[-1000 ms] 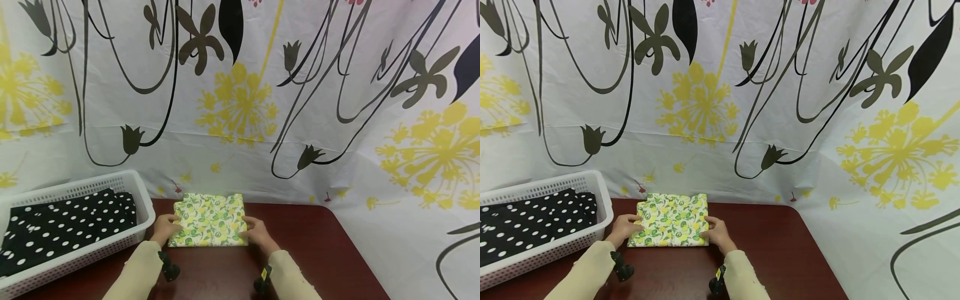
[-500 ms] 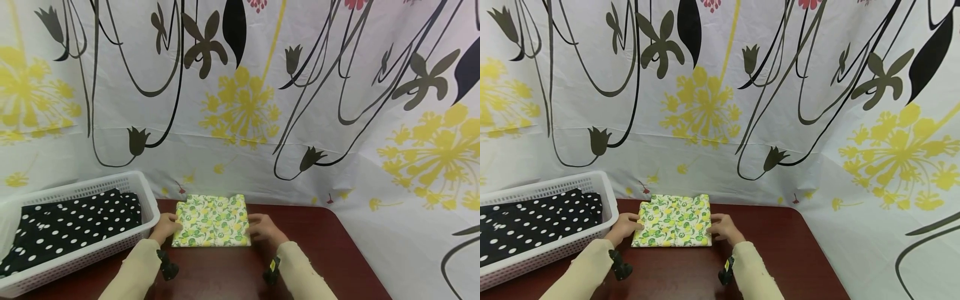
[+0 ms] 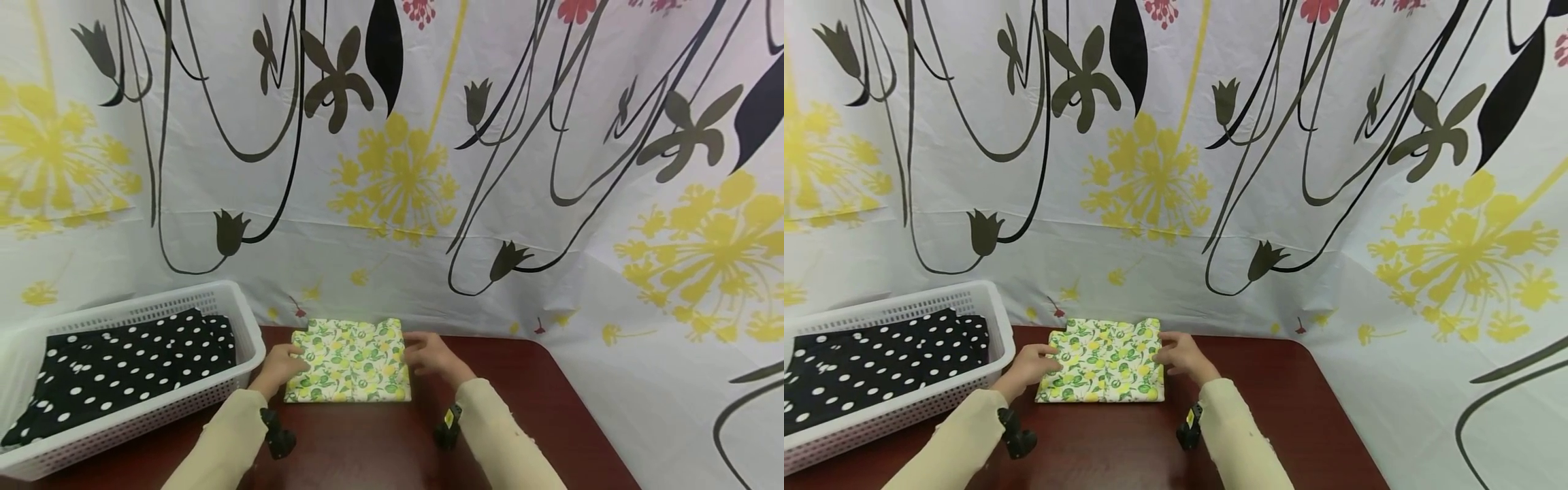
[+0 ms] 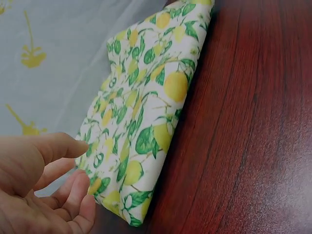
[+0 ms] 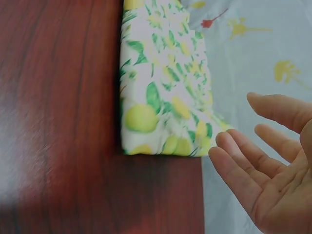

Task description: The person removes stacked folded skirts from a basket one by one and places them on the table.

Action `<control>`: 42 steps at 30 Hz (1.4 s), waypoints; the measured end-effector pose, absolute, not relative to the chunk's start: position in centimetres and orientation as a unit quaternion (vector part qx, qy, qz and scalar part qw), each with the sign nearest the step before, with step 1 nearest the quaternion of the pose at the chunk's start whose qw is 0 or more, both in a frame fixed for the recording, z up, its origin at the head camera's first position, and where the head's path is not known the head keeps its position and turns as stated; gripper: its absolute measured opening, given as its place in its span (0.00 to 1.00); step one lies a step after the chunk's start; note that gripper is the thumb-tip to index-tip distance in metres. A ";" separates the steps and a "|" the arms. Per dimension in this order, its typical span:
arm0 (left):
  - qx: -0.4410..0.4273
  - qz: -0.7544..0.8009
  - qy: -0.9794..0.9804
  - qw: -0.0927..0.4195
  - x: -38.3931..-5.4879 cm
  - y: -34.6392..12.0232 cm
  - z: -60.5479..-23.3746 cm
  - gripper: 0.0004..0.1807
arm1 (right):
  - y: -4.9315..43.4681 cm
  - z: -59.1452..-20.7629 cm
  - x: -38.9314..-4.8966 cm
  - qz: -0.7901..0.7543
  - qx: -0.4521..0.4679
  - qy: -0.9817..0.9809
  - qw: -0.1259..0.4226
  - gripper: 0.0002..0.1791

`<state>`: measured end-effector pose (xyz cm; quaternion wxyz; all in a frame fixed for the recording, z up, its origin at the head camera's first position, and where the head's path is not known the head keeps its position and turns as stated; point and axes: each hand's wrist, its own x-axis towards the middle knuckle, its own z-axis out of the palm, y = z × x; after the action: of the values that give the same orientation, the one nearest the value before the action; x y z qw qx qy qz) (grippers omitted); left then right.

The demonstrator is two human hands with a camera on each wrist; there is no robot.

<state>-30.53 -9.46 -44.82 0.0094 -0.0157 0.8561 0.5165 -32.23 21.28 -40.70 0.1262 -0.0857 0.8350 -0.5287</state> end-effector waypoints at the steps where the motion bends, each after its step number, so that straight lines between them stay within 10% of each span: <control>1: -0.015 0.520 0.854 0.015 -30.5 -9.4 -44.7 0.24 | 21.1 -40.5 -32.3 -0.529 -0.091 0.834 0.128 0.32; 42: -0.027 0.575 0.817 0.006 -27.8 -19.1 -34.4 0.29 | 8.1 -32.5 -34.6 -0.499 -0.196 0.831 0.148 0.29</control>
<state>-27.81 -19.12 -34.41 0.0058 -0.0265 0.8174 0.5754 -34.63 8.13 -32.46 0.1479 -0.1962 0.8310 -0.4991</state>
